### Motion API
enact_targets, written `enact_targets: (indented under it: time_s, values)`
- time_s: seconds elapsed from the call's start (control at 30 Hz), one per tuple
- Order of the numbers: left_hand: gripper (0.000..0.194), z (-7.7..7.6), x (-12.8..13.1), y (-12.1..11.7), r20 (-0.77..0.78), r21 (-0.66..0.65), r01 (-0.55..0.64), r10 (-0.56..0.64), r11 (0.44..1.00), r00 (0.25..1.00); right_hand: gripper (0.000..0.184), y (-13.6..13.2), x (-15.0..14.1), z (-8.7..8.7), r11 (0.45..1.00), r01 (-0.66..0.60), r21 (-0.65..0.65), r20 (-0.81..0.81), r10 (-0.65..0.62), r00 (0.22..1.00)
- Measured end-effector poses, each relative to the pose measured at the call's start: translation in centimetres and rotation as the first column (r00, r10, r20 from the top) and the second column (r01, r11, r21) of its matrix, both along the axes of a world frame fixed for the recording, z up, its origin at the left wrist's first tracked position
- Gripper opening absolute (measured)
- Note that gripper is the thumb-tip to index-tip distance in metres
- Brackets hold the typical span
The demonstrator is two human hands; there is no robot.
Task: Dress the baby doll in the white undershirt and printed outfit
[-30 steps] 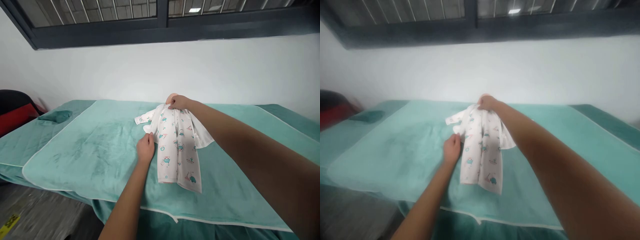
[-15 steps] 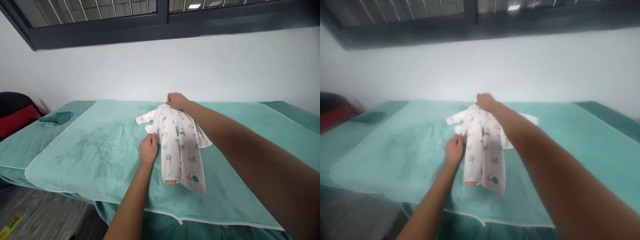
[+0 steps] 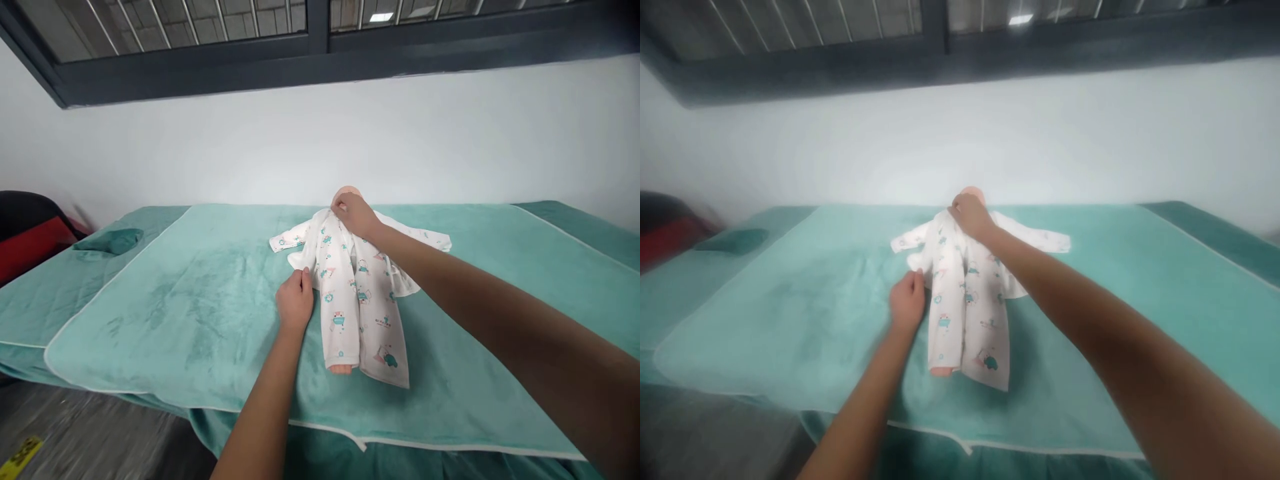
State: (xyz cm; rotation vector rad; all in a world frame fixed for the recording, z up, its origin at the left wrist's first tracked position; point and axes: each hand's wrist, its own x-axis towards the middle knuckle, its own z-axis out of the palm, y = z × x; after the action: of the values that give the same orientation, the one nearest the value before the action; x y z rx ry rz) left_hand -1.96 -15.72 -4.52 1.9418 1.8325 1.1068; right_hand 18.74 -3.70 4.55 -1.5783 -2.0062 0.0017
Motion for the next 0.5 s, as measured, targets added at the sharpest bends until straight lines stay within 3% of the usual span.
enact_targets:
  time_s: [0.1, 0.27, 0.37, 0.5]
  values:
    - [0.041, 0.0, 0.0, 0.0, -0.009, 0.003, 0.004, -0.004, 1.000, 1.000, 0.020, -4.2, 0.2, -1.3, 0.982, -0.094, 0.166, -0.137, 0.117, 0.984]
    - [0.041, 0.0, 0.1, 0.0, -0.020, -0.008, -0.006, 0.006, 1.000, 1.000, 0.032, -10.7, 0.3, -2.9, 0.986, -0.084, 0.144, 0.026, 0.081, 0.996]
    - [0.041, 0.0, 0.1, 0.1, -0.040, -0.003, -0.009, 0.009, 1.000, 0.999, 0.034, -12.2, -0.1, -2.3, 0.994, 0.006, 0.112, 0.166, -0.024, 0.986]
    - [0.041, 0.0, 0.1, 0.1, -0.049, 0.000, -0.017, 0.017, 1.000, 0.999, 0.028, -11.9, -0.5, -0.6, 0.991, 0.091, 0.099, 0.312, -0.117, 0.943]
